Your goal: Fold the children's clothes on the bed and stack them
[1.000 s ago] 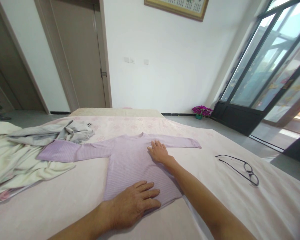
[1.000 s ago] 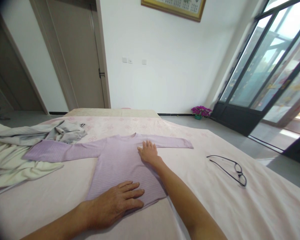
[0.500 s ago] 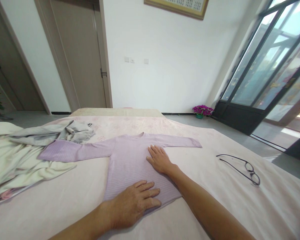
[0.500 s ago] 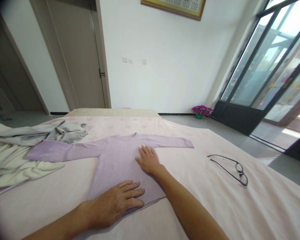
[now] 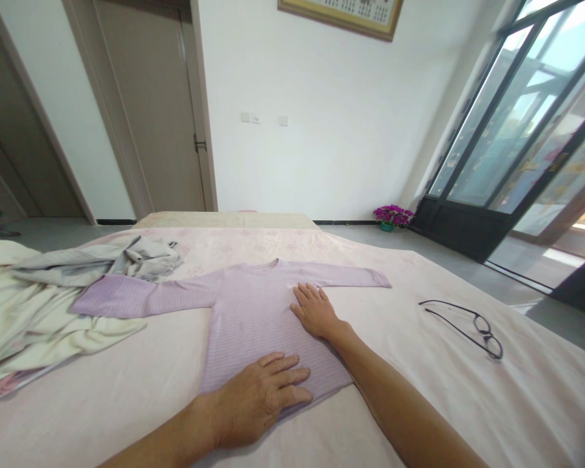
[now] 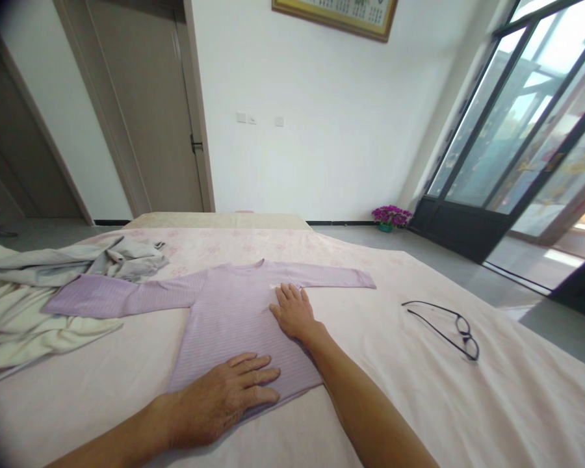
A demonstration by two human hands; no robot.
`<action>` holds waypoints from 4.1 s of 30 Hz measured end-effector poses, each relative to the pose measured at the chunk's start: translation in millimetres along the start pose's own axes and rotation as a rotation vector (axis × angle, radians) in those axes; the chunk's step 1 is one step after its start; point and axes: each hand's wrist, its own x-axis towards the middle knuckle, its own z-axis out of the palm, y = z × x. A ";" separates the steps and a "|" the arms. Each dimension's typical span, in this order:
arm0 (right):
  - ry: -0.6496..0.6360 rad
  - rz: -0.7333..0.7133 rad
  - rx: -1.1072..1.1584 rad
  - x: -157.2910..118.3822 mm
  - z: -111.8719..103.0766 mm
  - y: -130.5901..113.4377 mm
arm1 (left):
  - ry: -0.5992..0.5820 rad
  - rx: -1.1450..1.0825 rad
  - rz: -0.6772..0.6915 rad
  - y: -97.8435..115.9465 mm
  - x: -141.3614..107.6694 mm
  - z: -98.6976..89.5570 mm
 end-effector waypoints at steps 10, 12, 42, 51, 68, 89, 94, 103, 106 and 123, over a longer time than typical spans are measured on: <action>0.015 -0.022 0.008 -7.0 -11.7 22.9 | -0.007 0.002 -0.013 0.5 -0.3 0.2; 0.024 -0.010 -0.007 -8.9 -13.4 29.0 | 0.003 0.001 -0.011 0.0 -0.5 1.4; -0.042 -0.097 0.035 -22.8 -8.9 18.5 | 0.010 -0.015 -0.027 1.4 0.8 0.4; -0.038 -0.077 0.059 -22.7 -7.2 22.5 | 0.036 -0.014 -0.031 1.7 -0.3 -0.2; -0.056 -0.076 0.086 -23.7 -10.8 21.7 | 0.326 0.054 -0.183 -10.8 -5.9 16.1; -0.072 -0.055 0.099 -23.4 -11.0 19.5 | 0.097 0.275 -0.908 -74.2 -25.8 11.7; -0.056 -0.058 0.094 -22.3 -8.5 19.6 | 0.106 0.367 -1.019 -104.2 -26.3 6.5; -0.044 -0.060 0.095 -22.4 -9.8 18.9 | 0.142 0.383 -0.917 -149.3 -19.6 -0.2; -0.046 -0.053 0.100 -22.4 -10.1 18.5 | 0.103 0.336 -0.882 -161.7 -17.1 -4.1; -0.068 -0.044 0.110 -22.6 -13.2 18.4 | 0.154 0.271 -1.230 -215.8 6.8 -0.5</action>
